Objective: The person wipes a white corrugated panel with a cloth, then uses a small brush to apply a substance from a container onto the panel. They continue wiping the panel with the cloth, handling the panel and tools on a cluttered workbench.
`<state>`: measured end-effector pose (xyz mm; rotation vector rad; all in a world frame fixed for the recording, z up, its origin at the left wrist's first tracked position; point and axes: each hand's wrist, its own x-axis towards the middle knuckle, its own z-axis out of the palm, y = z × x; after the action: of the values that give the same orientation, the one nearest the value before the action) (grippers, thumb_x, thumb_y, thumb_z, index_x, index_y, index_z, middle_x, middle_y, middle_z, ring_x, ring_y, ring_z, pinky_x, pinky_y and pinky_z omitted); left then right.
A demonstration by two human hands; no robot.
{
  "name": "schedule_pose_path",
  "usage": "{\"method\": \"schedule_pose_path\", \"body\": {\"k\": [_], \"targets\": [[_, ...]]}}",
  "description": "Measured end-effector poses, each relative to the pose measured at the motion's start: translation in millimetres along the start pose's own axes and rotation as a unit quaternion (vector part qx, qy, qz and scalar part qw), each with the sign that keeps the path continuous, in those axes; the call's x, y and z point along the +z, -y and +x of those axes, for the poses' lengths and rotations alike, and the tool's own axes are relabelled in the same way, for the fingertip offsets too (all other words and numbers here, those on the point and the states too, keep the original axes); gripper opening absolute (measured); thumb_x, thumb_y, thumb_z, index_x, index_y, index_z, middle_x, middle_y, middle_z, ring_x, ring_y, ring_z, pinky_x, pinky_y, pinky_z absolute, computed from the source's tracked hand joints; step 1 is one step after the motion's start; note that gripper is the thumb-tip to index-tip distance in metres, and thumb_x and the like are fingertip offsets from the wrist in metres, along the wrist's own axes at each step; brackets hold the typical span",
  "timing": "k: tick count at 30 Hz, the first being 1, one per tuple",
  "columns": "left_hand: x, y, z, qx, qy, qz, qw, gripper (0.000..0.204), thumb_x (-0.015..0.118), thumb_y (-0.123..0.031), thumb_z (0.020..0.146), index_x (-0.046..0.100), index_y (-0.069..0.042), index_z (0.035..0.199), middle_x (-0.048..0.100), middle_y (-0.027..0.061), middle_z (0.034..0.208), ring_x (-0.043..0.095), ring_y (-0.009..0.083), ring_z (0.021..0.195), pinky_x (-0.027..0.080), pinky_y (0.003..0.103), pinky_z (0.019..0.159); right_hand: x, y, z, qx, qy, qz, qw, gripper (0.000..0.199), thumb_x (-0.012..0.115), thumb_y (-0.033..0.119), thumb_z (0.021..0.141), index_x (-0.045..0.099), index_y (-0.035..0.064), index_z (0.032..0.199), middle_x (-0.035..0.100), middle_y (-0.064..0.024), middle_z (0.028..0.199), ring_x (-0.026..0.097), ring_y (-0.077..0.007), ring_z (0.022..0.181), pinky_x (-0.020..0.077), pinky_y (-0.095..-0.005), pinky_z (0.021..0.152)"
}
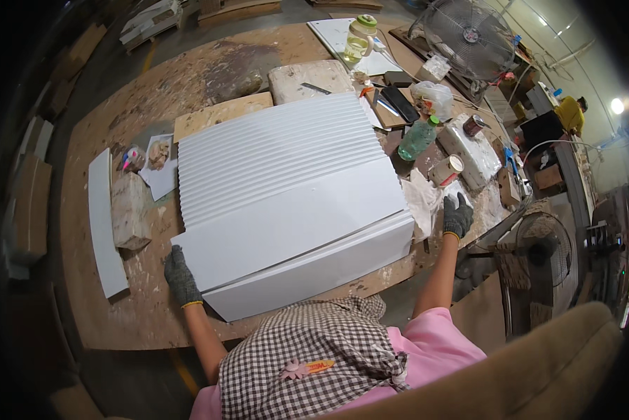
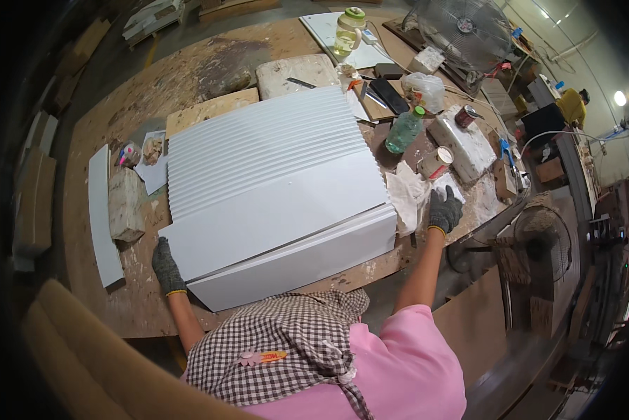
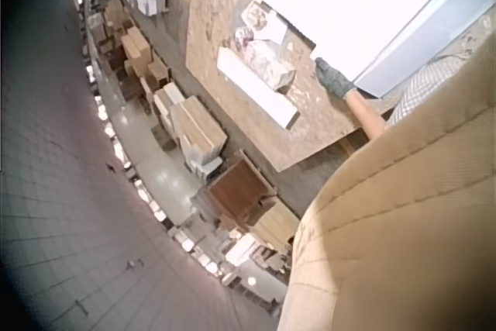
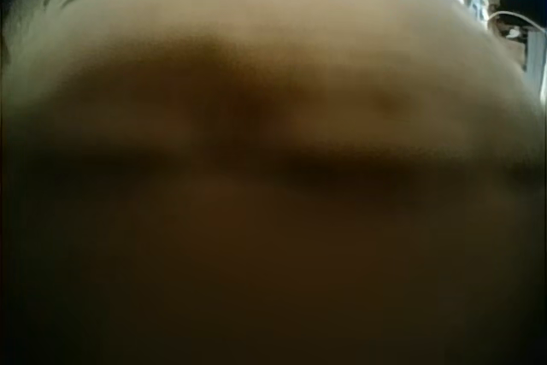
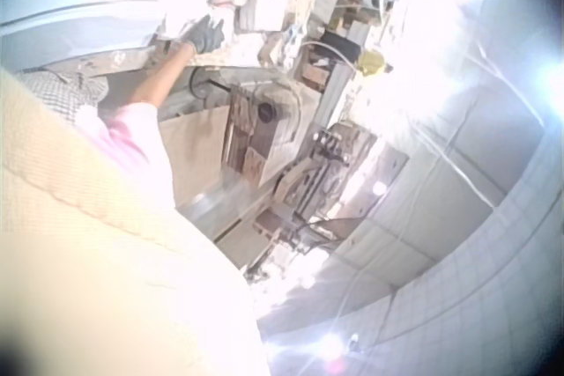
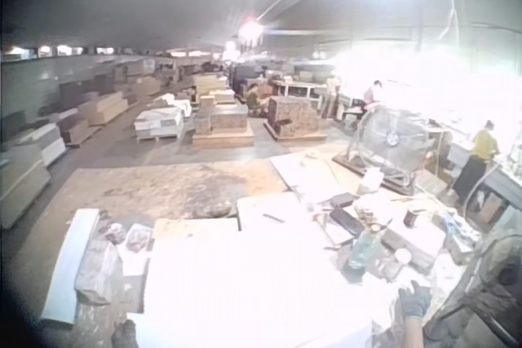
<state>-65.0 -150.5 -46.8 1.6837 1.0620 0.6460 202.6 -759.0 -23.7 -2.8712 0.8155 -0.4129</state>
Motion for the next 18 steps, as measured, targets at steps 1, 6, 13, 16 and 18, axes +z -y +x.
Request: {"method": "schedule_pose_path", "body": {"k": [1, 6, 13, 16, 18], "targets": [[0, 5, 3, -0.001, -0.006, 0.003, 1.000, 0.043, 0.050, -0.033, 0.096, 0.063, 0.008, 0.099, 0.066, 0.0139, 0.094, 0.057, 0.0225, 0.083, 0.046, 0.035, 0.080, 8, -4, 3, -0.058, -0.028, 0.019, 0.998, 0.057, 0.070, 0.045, 0.079, 0.060, 0.0146, 0.126, 0.059, -0.0188, 0.121, 0.055, -0.0349, 0.113, 0.0434, -0.0419, 0.097], [-2, 21, 15, 0.056, 0.024, 0.083, 0.995, 0.039, 0.048, -0.029, 0.096, 0.065, 0.006, 0.096, 0.066, 0.0180, 0.094, 0.060, 0.0291, 0.084, 0.046, 0.038, 0.080, 31, 28, -21, -0.253, 0.228, 0.222, 0.914, 0.046, 0.066, 0.020, 0.086, 0.056, 0.0159, 0.131, 0.047, -0.0189, 0.138, 0.045, -0.0320, 0.128, 0.0371, -0.0377, 0.104], [-27, 75, 32, 0.345, 0.037, 0.345, 0.872, 0.037, 0.048, -0.028, 0.096, 0.060, 0.005, 0.107, 0.061, 0.0223, 0.109, 0.056, 0.0349, 0.099, 0.043, 0.044, 0.090, 67, 13, 14, -0.295, 0.270, 0.291, 0.869, 0.038, 0.060, 0.012, 0.082, 0.061, 0.0099, 0.120, 0.052, -0.0165, 0.129, 0.055, -0.0280, 0.111, 0.0436, -0.0359, 0.096], [-5, -3, 4, -0.032, 0.109, 0.101, 0.988, 0.035, 0.046, -0.025, 0.097, 0.059, 0.004, 0.110, 0.059, 0.0226, 0.112, 0.054, 0.0369, 0.105, 0.042, 0.044, 0.095, -40, 40, 10, -0.171, 0.263, 0.508, 0.802, 0.038, 0.057, 0.008, 0.083, 0.058, 0.0028, 0.121, 0.058, -0.0088, 0.117, 0.057, -0.0182, 0.102, 0.0449, -0.0304, 0.091], [-20, 38, 5, 0.097, 0.062, 0.195, 0.974, 0.034, 0.046, -0.025, 0.097, 0.059, 0.004, 0.109, 0.060, 0.0226, 0.111, 0.054, 0.0380, 0.104, 0.042, 0.044, 0.094, -111, 83, -16, -0.233, 0.238, 0.567, 0.753, 0.041, 0.056, 0.007, 0.085, 0.052, 0.0006, 0.126, 0.060, -0.0083, 0.114, 0.058, -0.0186, 0.101, 0.0468, -0.0308, 0.090]]}}
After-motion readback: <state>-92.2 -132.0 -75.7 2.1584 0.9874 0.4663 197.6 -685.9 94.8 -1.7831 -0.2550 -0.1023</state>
